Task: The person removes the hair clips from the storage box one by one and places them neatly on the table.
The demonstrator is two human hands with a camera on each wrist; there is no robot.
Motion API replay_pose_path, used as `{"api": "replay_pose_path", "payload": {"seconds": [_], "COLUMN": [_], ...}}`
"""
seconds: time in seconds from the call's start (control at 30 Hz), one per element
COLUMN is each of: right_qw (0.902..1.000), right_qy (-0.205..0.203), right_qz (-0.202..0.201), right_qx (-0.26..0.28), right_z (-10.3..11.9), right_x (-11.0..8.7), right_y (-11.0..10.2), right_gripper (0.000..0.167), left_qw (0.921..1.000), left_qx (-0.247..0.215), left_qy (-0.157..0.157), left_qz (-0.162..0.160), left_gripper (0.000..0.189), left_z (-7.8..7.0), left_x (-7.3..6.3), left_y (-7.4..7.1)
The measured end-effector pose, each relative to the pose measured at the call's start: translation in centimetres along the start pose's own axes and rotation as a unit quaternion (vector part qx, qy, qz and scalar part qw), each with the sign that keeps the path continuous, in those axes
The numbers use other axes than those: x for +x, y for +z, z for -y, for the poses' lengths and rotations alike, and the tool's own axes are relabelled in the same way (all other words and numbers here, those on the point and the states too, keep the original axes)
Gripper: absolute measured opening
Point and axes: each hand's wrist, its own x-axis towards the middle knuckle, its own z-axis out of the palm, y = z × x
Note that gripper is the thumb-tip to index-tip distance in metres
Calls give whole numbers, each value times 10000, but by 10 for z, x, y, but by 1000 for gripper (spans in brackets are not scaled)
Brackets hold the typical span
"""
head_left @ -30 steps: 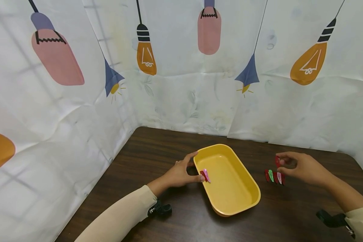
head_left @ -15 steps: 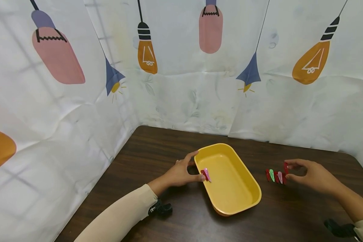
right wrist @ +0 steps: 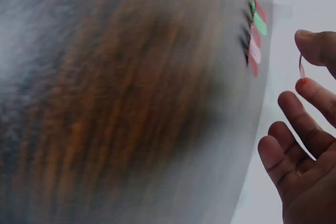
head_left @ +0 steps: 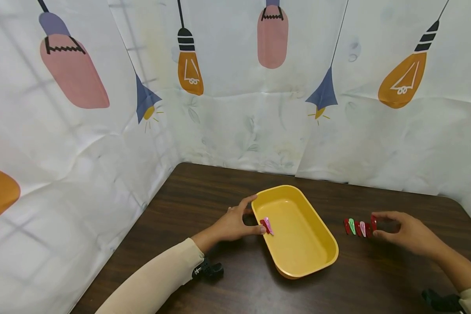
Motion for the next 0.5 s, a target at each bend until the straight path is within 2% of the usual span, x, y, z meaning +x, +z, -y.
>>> {"api": "replay_pose_path", "payload": {"seconds": [0.2,0.5], "right_qw": [10000,9983], "right_qy": [-22,-527], "right_qz": [51,-155], "right_qx": [17,-175], "right_z": [-9,-20], "right_x": [-2,0], "right_y": [7,18], "right_gripper": [63,56], "left_qw": [10000,10000], "left_qx": [-5,16], "left_qy": [39,88], "left_qz": [-15,-1], "left_gripper": [102,102], "left_z": [1,2], "left_x": [1,1], "left_y": [0,1]}}
